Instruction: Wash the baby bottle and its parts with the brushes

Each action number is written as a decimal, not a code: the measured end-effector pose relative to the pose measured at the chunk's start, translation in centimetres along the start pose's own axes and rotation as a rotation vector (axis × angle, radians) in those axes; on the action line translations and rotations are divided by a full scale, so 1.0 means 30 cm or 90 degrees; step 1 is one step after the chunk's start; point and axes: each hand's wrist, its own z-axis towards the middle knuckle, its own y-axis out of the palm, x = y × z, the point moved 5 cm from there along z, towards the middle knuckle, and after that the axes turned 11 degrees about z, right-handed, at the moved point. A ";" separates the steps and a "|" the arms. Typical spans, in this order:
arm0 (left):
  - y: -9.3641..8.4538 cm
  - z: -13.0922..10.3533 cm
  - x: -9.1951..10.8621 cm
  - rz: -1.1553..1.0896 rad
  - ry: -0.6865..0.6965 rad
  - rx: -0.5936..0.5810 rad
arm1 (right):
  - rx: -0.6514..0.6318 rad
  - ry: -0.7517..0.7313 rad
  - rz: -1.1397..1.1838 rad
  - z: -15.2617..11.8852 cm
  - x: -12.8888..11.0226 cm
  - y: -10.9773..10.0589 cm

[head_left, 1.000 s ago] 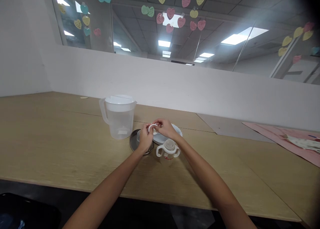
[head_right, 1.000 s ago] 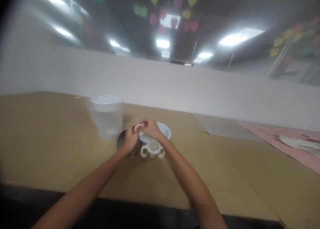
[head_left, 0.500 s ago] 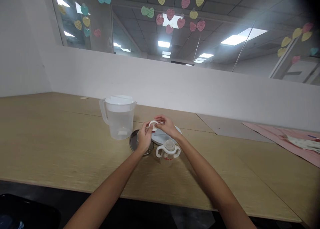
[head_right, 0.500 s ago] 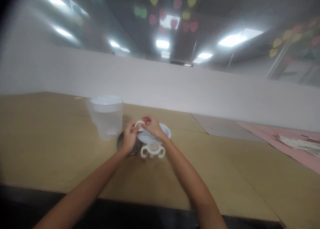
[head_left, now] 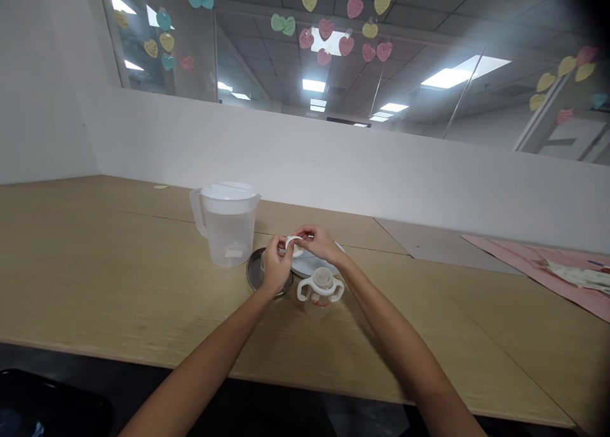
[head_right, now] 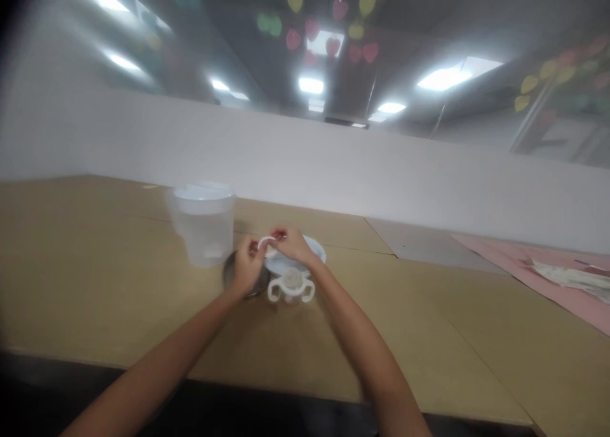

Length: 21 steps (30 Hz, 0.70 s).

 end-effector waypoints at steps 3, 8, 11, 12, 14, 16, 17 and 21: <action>-0.010 0.000 0.011 0.012 0.003 0.016 | 0.000 -0.010 -0.021 0.000 -0.004 0.008; 0.005 0.013 -0.021 -0.110 -0.057 0.004 | 0.034 -0.046 -0.069 -0.005 -0.020 0.011; 0.021 0.017 -0.041 -0.208 -0.102 -0.007 | 0.014 -0.018 -0.051 -0.008 -0.012 0.005; 0.023 0.017 -0.043 -0.224 -0.111 -0.005 | -0.003 0.000 -0.042 -0.008 -0.005 0.004; 0.022 0.016 -0.040 -0.226 -0.111 -0.003 | -0.028 0.024 -0.026 -0.008 0.009 0.002; 0.017 0.016 -0.030 -0.198 -0.089 -0.004 | -0.023 0.031 -0.013 -0.006 0.020 -0.004; 0.015 0.017 -0.025 -0.182 -0.074 -0.007 | -0.014 0.032 -0.005 -0.005 0.025 -0.007; 0.016 0.016 -0.020 -0.128 -0.044 -0.022 | 0.014 0.052 0.010 0.001 0.047 -0.011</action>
